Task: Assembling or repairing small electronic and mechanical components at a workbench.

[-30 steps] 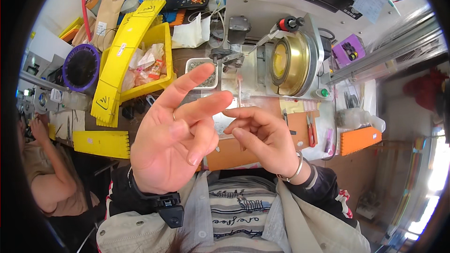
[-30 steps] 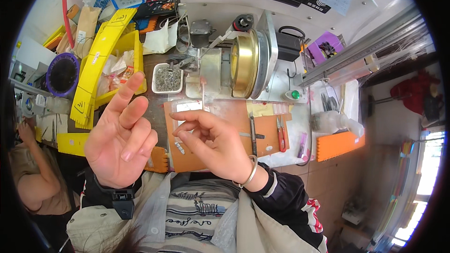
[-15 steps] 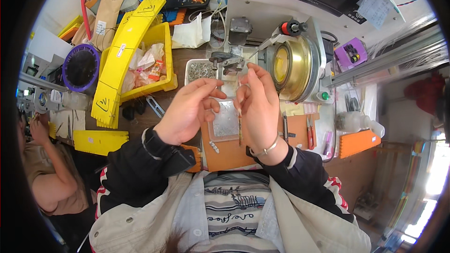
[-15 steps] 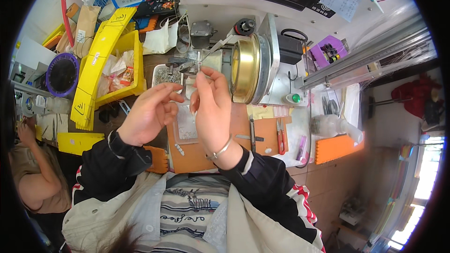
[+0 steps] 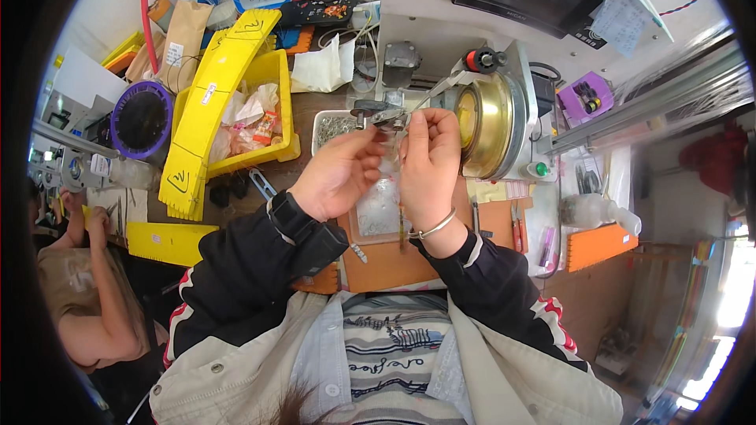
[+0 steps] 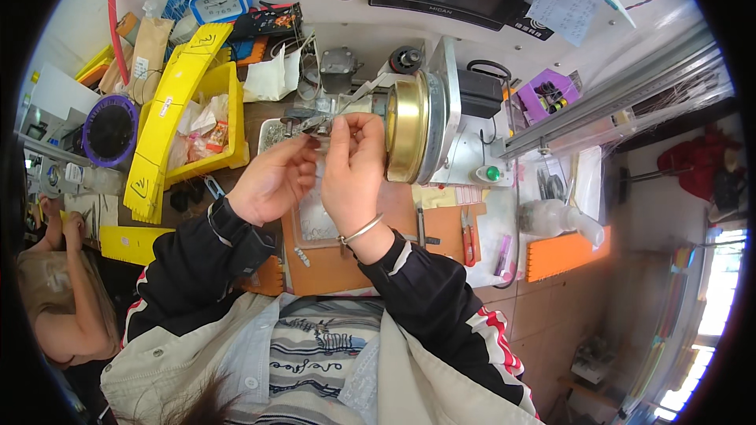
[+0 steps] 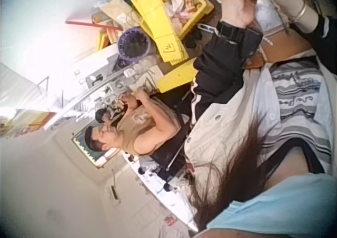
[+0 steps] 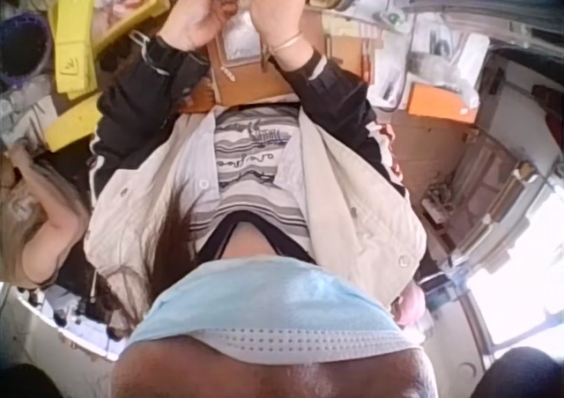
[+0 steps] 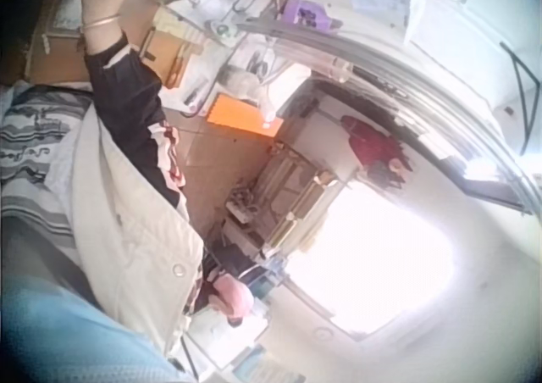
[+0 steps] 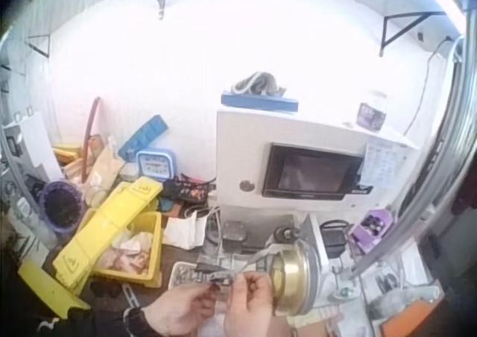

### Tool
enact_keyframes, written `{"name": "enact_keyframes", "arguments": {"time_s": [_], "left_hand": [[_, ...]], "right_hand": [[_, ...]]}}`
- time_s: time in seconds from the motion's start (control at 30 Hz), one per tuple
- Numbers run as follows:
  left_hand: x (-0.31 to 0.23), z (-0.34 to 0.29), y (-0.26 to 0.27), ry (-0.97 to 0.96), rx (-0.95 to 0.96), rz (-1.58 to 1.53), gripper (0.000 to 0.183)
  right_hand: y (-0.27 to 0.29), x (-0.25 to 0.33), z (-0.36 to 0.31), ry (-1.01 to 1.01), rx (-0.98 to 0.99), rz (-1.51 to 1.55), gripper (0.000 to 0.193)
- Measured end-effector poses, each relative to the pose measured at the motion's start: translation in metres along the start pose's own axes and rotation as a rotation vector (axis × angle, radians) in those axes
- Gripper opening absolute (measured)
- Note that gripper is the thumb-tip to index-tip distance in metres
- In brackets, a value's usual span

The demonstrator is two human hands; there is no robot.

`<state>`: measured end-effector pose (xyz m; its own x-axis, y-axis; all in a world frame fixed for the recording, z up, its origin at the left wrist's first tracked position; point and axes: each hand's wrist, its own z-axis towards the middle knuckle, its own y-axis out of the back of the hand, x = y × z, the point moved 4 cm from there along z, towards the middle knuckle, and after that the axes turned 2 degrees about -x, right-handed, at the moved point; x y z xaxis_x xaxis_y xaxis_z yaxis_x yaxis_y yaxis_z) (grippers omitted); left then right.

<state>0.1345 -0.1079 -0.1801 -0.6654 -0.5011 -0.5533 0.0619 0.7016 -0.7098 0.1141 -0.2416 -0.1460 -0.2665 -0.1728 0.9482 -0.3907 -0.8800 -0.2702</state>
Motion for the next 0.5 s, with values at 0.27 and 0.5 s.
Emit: {"name": "enact_keyframes", "arguments": {"time_s": [0.27, 0.5], "left_hand": [[-0.051, -0.029, -0.043, -1.095, -0.367, 0.835, 0.02], [-0.057, -0.034, -0.09, -1.18, -0.165, 1.439, 0.01]], "right_hand": [[-0.002, 0.004, -0.001, -0.151, 0.045, 0.225, 0.012], [-0.002, 0.015, 0.001, -0.211, 0.06, 0.222, 0.013]]}}
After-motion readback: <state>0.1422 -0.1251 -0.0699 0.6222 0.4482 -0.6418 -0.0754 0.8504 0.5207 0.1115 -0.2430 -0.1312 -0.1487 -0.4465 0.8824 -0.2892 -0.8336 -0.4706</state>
